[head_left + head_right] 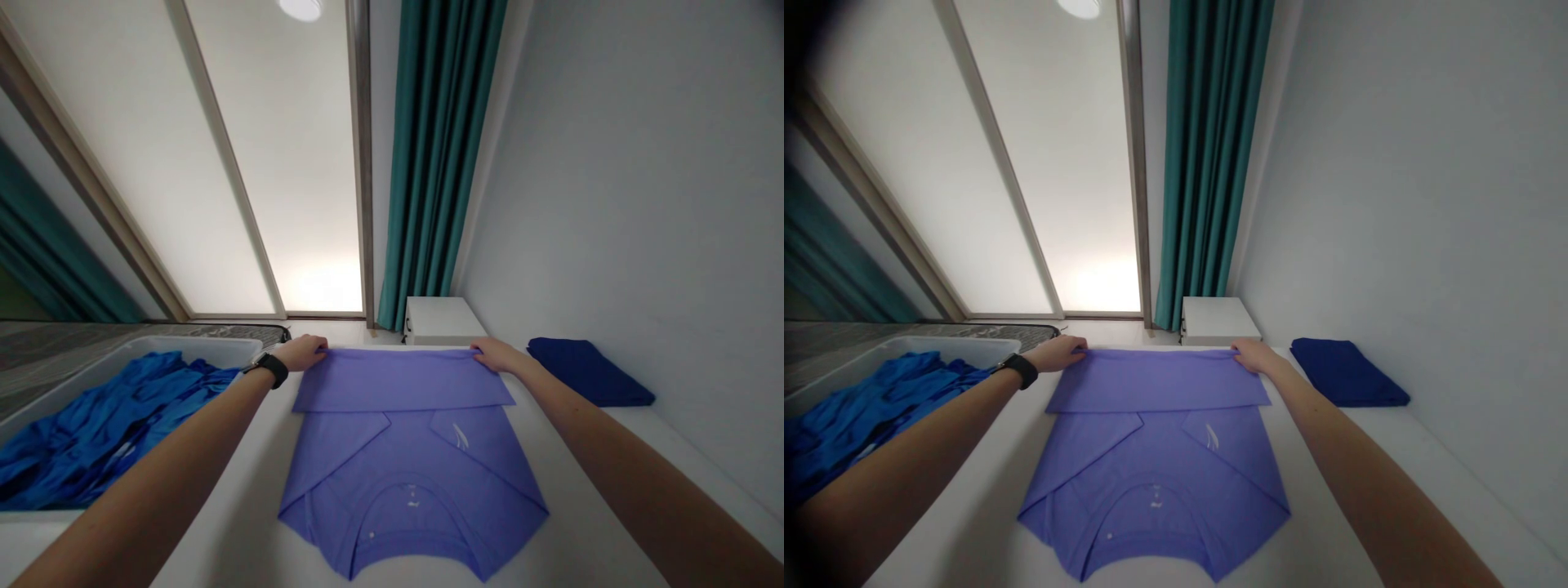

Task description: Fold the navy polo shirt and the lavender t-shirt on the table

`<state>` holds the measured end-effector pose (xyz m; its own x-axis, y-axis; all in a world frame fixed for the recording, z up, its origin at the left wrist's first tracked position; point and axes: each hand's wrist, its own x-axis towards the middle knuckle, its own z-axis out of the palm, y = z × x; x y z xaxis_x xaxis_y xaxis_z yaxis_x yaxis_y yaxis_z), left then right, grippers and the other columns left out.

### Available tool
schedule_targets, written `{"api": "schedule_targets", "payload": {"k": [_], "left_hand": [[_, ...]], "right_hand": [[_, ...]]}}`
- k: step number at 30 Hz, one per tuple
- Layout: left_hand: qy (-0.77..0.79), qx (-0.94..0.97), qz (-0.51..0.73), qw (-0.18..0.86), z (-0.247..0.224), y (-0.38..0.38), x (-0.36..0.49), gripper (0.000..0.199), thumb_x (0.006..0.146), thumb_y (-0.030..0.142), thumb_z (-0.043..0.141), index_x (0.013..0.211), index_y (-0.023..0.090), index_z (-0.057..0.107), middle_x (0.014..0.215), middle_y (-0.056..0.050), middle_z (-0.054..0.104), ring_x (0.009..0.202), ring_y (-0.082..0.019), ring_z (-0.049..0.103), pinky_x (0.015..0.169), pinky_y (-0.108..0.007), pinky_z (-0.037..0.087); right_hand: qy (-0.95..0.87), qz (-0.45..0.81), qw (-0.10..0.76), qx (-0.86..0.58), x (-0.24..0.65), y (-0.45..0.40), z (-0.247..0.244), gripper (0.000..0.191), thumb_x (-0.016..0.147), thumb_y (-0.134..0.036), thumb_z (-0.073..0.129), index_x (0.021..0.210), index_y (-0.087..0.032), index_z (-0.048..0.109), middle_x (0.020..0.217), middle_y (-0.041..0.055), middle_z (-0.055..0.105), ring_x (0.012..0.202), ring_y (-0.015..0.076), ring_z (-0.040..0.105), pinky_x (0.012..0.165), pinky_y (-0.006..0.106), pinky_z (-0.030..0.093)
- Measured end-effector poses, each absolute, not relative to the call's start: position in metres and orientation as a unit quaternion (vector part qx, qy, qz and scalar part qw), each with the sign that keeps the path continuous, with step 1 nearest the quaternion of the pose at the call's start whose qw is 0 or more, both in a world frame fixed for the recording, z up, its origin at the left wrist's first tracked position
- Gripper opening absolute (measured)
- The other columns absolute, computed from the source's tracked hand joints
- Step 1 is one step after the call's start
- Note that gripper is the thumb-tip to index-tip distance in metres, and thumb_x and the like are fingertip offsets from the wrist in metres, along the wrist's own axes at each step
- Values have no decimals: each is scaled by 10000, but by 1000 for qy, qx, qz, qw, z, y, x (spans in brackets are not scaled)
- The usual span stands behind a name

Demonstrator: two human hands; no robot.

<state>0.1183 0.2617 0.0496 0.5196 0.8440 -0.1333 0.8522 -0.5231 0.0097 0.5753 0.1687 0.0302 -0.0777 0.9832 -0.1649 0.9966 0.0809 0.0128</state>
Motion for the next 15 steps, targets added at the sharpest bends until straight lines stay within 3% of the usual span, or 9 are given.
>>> {"api": "schedule_targets", "payload": {"k": [5, 10, 15], "left_hand": [[503, 864, -32, 9, 66, 249, 117, 285, 892, 329, 452, 1044, 207, 660, 1072, -106, 694, 991, -283, 651, 807, -365, 496], [492, 870, 5, -18, 84, 227, 115, 254, 896, 308, 450, 1005, 205, 654, 1129, -86, 654, 1043, -242, 611, 849, -320, 486], [471, 879, 49, -56, 101, 199, 110, 235, 885, 291, 467, 944, 180, 665, 1066, -91, 635, 1032, -247, 596, 859, -321, 483]], "right_hand": [[729, -8, 54, 682, 576, 154, 48, 223, 911, -218, 515, 1061, -173, 675, 1096, 109, 704, 1015, 228, 637, 830, 286, 431], [731, 44, 47, 680, 570, 129, 68, 217, 893, -221, 522, 1030, -178, 685, 1128, 137, 666, 1112, 293, 572, 882, 365, 419], [738, 65, 35, 670, 568, 103, 83, 195, 880, -231, 532, 993, -194, 687, 1125, 127, 643, 1100, 294, 554, 872, 382, 420]]}}
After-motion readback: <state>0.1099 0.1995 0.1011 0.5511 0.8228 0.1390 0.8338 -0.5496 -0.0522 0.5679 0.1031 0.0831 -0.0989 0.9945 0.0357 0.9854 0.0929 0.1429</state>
